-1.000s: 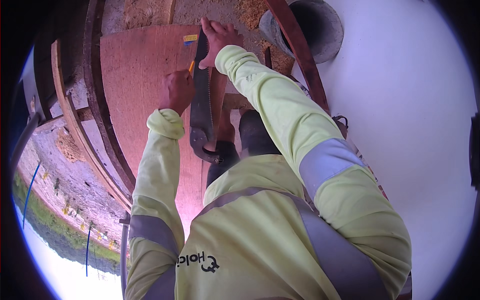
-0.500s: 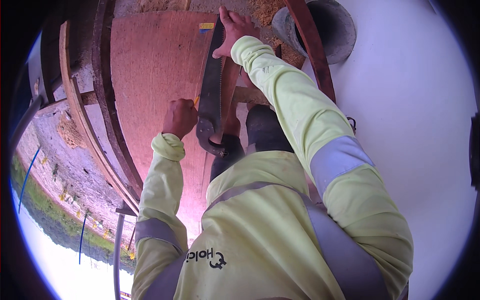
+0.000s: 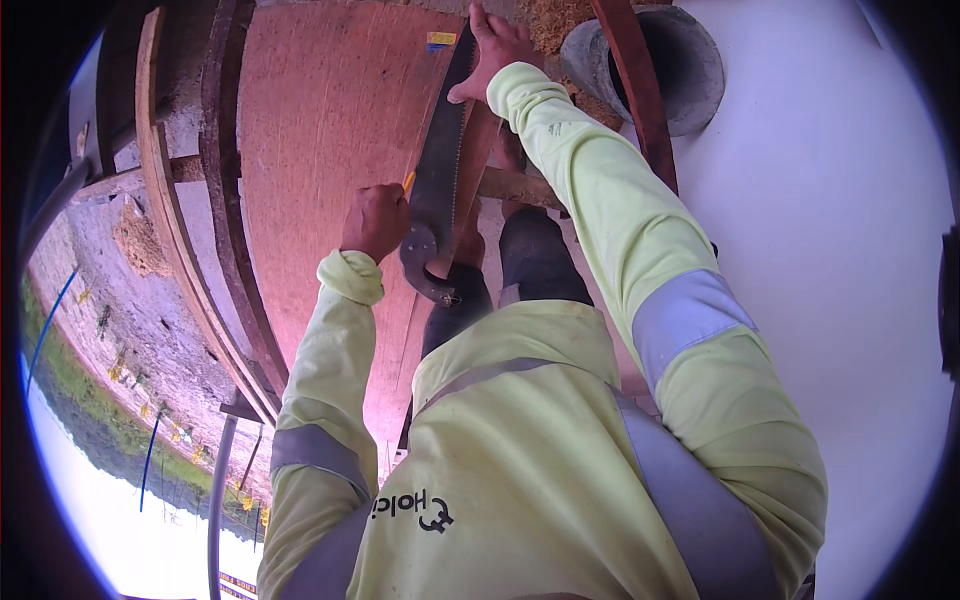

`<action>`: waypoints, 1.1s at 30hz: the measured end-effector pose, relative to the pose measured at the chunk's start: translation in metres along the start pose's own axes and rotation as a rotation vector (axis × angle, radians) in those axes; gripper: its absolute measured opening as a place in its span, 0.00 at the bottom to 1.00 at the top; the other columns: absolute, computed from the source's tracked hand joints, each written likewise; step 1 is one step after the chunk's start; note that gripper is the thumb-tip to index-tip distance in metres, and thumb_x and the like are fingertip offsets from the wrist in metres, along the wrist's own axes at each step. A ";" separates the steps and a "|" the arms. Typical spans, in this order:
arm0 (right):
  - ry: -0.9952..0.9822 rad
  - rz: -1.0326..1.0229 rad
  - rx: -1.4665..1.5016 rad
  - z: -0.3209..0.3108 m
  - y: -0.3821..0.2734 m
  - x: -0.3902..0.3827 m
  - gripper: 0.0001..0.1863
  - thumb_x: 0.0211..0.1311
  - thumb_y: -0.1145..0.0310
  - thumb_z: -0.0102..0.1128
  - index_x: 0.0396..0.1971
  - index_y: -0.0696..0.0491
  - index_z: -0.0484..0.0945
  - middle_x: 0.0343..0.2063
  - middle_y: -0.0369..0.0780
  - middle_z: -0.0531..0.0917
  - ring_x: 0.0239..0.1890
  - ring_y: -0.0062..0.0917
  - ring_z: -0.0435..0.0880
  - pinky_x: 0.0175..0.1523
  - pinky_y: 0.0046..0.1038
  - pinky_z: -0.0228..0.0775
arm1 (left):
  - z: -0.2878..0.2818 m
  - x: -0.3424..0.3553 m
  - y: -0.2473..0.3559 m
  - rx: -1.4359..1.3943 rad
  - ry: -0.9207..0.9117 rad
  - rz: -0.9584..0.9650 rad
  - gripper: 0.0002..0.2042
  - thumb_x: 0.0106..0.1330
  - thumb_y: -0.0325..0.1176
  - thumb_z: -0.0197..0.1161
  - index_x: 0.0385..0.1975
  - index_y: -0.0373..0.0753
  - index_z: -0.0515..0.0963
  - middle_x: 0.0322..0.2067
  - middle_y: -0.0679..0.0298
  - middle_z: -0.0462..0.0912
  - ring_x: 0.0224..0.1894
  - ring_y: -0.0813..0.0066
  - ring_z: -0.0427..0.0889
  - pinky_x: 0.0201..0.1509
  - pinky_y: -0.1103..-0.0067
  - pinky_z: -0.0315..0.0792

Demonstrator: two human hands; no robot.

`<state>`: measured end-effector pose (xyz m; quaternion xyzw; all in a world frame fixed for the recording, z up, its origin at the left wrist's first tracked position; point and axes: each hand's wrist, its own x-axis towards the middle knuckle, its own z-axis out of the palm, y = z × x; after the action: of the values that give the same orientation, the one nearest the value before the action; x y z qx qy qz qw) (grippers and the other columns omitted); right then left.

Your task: The person marks a line on a wood plank with a pencil and then saws the plank with a hand saw while another person assists by holding the wood.

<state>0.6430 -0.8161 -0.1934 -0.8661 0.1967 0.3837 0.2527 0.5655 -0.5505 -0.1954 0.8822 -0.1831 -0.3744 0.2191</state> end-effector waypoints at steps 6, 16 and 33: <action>0.015 -0.029 0.025 0.012 -0.004 0.002 0.66 0.45 0.50 0.77 0.75 0.43 0.35 0.75 0.41 0.47 0.76 0.43 0.45 0.76 0.45 0.43 | -0.006 -0.034 -0.016 0.033 0.088 -0.034 0.06 0.58 0.26 0.56 0.24 0.30 0.77 0.25 0.40 0.78 0.30 0.40 0.79 0.36 0.56 0.73; 0.389 -0.196 0.001 0.057 0.025 0.030 0.71 0.28 0.50 0.82 0.74 0.45 0.45 0.70 0.45 0.59 0.70 0.47 0.56 0.72 0.41 0.57 | 0.015 -0.030 -0.011 0.022 0.130 -0.106 0.08 0.62 0.28 0.54 0.25 0.29 0.75 0.25 0.40 0.78 0.32 0.39 0.79 0.37 0.55 0.72; 0.437 -0.156 0.014 0.062 0.028 0.032 0.66 0.28 0.52 0.81 0.72 0.39 0.50 0.65 0.31 0.65 0.64 0.38 0.64 0.64 0.49 0.66 | -0.020 0.094 0.018 0.167 -0.124 -0.026 0.07 0.56 0.23 0.55 0.27 0.29 0.80 0.31 0.41 0.82 0.38 0.39 0.82 0.43 0.58 0.76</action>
<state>0.6134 -0.8063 -0.2613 -0.9395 0.1818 0.1649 0.2390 0.6387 -0.6061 -0.2282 0.8748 -0.2155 -0.4146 0.1283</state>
